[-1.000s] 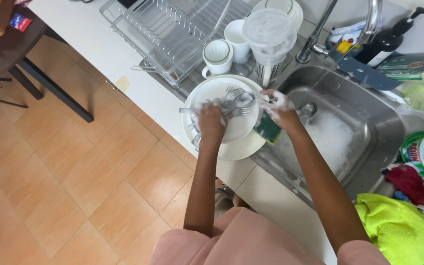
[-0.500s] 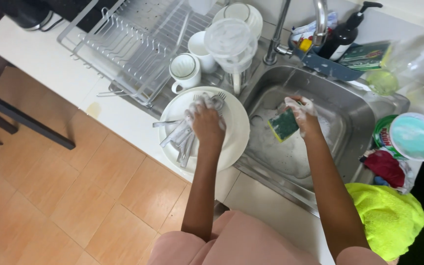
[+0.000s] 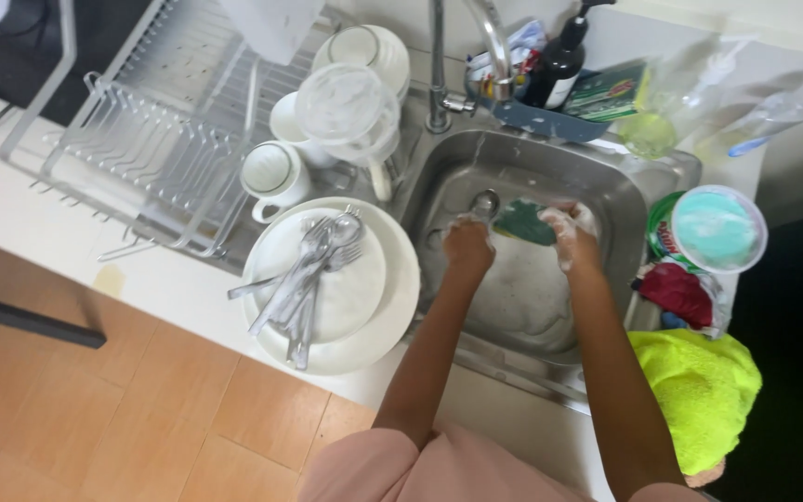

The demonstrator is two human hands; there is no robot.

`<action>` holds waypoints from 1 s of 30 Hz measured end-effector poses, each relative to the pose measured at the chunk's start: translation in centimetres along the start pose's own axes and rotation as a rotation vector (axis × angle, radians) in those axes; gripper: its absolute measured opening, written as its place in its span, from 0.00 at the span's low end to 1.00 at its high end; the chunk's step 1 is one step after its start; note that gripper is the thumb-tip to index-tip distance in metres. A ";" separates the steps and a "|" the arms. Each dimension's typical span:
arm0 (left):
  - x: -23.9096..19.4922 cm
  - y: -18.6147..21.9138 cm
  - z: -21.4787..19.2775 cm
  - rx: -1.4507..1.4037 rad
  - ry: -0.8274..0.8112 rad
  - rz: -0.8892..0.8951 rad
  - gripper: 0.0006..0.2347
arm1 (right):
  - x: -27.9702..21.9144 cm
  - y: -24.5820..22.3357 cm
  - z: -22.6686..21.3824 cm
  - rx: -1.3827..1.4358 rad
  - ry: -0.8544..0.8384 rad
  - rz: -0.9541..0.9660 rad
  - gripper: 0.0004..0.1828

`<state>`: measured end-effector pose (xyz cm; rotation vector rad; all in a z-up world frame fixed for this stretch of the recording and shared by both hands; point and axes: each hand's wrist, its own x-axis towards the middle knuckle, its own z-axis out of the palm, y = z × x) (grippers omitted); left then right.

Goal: Washing cutlery and a metal dish rack in a kitchen sink using a sponge.

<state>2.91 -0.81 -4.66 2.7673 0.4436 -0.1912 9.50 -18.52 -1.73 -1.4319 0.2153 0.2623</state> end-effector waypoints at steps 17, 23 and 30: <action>4.2 -2.8 5.0 -0.410 0.204 -0.185 0.05 | 2.7 8.3 -5.0 0.162 -0.129 0.133 0.18; 5.1 -2.0 2.4 -0.719 0.482 -0.032 0.06 | 0.0 -2.2 3.2 -0.008 -0.110 0.223 0.29; 3.0 -0.2 0.3 -1.173 0.222 0.093 0.09 | 0.3 -5.0 7.6 -0.347 -0.182 -0.536 0.25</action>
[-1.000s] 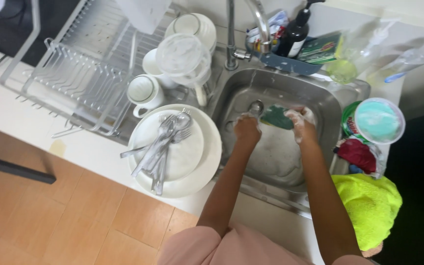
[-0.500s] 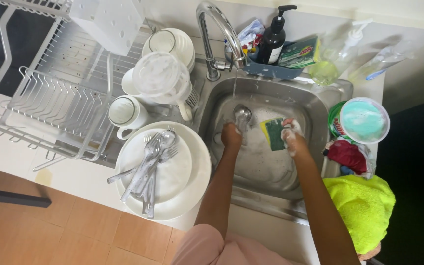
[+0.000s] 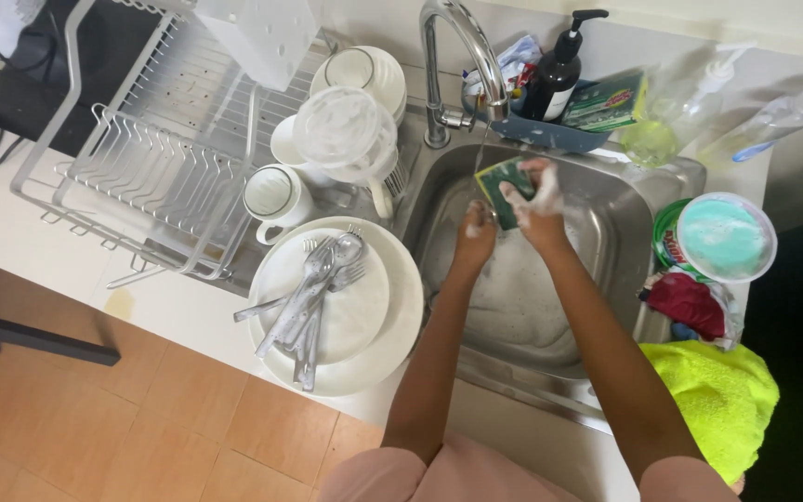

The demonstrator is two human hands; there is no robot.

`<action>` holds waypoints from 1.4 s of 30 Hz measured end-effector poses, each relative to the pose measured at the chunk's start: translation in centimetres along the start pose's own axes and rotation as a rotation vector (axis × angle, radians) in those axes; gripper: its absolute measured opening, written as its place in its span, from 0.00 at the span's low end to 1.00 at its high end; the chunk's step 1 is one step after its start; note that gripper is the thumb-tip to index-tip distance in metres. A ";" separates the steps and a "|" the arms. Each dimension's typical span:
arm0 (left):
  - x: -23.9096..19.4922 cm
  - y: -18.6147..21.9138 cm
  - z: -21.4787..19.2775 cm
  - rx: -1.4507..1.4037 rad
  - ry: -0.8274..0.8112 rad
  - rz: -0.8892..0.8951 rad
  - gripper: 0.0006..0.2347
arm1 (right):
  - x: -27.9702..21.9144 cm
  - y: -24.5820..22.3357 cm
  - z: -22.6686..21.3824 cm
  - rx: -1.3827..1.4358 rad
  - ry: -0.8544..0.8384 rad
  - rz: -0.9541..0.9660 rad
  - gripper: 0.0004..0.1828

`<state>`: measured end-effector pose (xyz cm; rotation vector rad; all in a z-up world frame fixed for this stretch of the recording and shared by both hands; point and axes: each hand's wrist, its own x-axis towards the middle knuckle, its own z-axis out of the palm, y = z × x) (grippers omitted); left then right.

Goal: Washing cutlery and a metal dish rack in a kitchen sink using a sponge.

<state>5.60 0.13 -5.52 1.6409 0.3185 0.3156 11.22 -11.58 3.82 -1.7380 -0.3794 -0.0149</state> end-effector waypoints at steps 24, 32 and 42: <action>-1.5 -3.3 -0.9 -0.289 -0.138 -0.244 0.14 | 2.0 16.7 -0.8 -0.773 0.134 -0.375 0.14; -4.4 2.8 -0.9 0.065 -0.162 -0.274 0.10 | 1.1 10.8 2.9 -0.507 0.113 -0.134 0.23; -5.5 7.8 0.4 0.230 -0.047 -0.122 0.18 | 2.9 3.0 3.4 0.478 0.577 0.715 0.28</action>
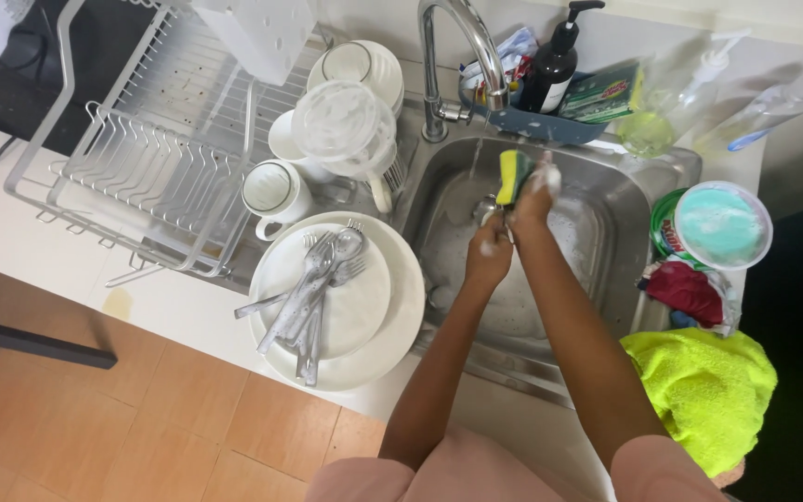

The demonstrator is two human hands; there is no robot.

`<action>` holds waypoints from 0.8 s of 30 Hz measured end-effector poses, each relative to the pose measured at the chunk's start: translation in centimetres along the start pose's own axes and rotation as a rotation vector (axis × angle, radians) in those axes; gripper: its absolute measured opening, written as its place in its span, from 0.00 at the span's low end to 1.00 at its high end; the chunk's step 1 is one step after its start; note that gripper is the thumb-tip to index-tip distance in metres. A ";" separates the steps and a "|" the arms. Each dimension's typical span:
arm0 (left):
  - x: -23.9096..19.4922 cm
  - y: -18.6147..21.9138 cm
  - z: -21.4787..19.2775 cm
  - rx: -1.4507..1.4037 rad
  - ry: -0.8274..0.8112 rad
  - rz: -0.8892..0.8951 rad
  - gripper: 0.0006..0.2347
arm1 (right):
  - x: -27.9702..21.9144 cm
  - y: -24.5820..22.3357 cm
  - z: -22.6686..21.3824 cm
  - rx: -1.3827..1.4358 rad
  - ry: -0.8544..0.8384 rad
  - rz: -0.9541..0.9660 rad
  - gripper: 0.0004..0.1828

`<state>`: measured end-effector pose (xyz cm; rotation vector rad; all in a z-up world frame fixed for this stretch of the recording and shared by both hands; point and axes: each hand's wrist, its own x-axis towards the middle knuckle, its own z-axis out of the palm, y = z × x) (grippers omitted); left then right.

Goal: Washing cutlery and a metal dish rack in a kitchen sink using a sponge.

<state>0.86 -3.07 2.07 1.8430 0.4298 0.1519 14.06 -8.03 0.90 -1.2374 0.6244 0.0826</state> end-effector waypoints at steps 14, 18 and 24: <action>1.3 -3.6 -0.6 -0.103 -0.070 0.052 0.16 | -6.3 -3.2 -1.8 -0.647 -0.309 -1.330 0.08; -0.6 1.0 -2.4 0.211 -0.122 0.021 0.14 | -5.2 -3.6 -2.9 -1.057 -0.250 -1.426 0.19; 0.6 -2.8 0.4 0.195 -0.109 0.051 0.17 | -1.4 -3.8 -4.8 -1.223 -0.253 -1.611 0.15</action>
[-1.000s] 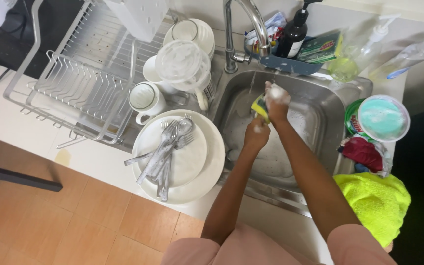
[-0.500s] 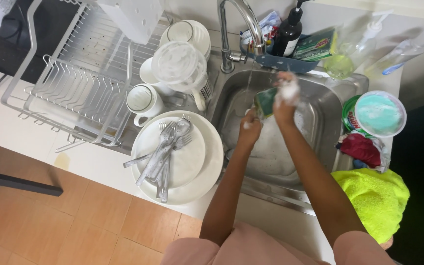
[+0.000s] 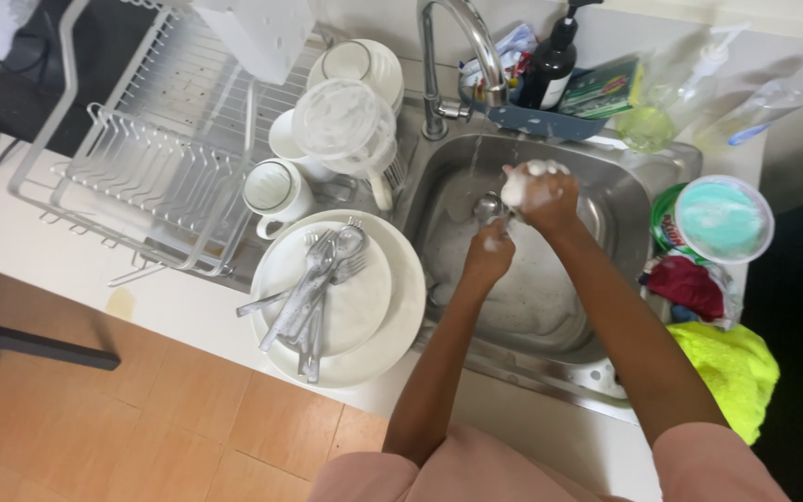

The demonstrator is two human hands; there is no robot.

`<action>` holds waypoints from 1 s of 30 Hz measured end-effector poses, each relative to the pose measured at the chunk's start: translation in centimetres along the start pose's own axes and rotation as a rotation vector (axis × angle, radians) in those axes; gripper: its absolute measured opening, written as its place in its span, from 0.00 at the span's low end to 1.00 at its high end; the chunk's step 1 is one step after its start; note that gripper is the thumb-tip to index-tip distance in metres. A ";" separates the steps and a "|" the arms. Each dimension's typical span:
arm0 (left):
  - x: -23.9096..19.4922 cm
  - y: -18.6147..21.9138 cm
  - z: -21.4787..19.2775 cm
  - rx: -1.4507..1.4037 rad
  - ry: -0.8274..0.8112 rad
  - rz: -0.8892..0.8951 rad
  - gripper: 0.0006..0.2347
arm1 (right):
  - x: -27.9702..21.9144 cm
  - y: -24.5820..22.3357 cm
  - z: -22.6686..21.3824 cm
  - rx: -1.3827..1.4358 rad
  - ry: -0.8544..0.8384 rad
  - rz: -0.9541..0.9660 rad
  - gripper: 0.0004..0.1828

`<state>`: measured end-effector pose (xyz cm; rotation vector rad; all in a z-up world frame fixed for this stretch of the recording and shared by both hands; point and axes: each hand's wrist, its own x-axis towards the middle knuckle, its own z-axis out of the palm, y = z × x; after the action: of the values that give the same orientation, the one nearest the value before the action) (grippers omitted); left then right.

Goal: Washing cutlery and a metal dish rack in a kitchen sink using a sponge.

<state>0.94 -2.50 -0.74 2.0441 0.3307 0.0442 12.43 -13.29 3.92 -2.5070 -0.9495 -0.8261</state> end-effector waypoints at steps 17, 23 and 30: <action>-0.7 1.1 -1.8 -0.636 -0.134 -0.012 0.13 | 2.7 -0.9 -2.9 1.103 0.200 0.307 0.13; -2.3 -0.3 0.3 -0.728 -0.107 0.034 0.12 | 2.2 0.8 0.9 0.385 0.103 0.297 0.19; -3.0 4.2 -3.8 -0.707 -0.089 0.093 0.10 | 0.7 1.5 -4.4 0.425 0.166 0.455 0.17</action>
<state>-1.72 -1.80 5.08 1.3536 0.1325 0.1106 12.13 -16.16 7.57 -2.1203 -0.4145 -0.5980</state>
